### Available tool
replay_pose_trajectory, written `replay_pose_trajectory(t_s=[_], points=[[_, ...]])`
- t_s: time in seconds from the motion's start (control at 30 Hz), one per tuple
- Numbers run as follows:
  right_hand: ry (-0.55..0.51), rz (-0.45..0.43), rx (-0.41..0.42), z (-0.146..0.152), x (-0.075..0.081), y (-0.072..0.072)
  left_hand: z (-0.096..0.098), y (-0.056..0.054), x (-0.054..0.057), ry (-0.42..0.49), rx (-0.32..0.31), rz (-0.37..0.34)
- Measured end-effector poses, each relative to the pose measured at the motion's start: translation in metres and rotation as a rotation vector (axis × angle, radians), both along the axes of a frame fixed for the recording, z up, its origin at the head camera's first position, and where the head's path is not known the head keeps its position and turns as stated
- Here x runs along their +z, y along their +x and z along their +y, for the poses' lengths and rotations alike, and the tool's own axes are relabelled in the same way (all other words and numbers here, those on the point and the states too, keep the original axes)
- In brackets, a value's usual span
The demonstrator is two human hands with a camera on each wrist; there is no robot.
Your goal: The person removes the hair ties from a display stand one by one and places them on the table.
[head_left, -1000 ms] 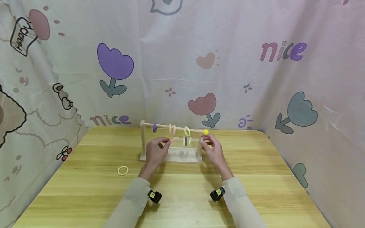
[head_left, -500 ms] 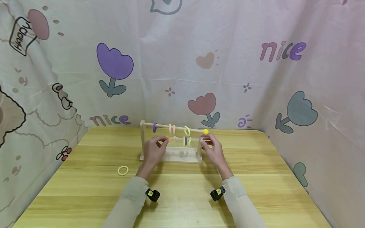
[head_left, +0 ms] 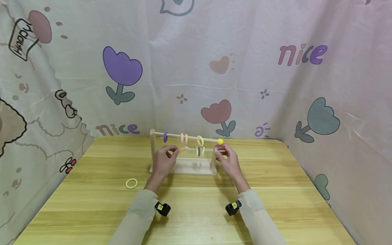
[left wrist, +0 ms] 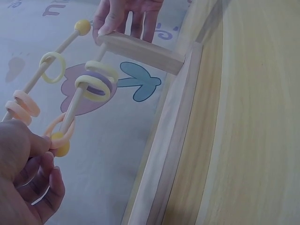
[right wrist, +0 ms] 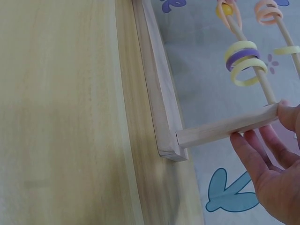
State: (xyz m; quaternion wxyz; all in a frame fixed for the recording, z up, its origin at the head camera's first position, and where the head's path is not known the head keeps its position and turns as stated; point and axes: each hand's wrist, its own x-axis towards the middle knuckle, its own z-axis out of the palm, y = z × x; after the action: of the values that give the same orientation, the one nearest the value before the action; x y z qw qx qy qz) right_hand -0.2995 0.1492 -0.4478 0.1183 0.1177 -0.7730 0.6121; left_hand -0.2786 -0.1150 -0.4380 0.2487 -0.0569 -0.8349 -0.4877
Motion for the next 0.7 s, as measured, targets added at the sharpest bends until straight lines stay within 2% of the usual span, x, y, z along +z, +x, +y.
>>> replay_pose_trajectory(t_s=[0.37, 0.7], points=[[0.011, -0.001, 0.001, 0.0017, -0.0037, -0.0035, -0.0027, -0.0021, 0.0000, -0.008, -0.001, -0.019], [0.005, -0.017, -0.004, 0.0018, -0.0038, -0.0037, -0.0066, -0.0050, 0.0000, 0.001, -0.003, -0.079]])
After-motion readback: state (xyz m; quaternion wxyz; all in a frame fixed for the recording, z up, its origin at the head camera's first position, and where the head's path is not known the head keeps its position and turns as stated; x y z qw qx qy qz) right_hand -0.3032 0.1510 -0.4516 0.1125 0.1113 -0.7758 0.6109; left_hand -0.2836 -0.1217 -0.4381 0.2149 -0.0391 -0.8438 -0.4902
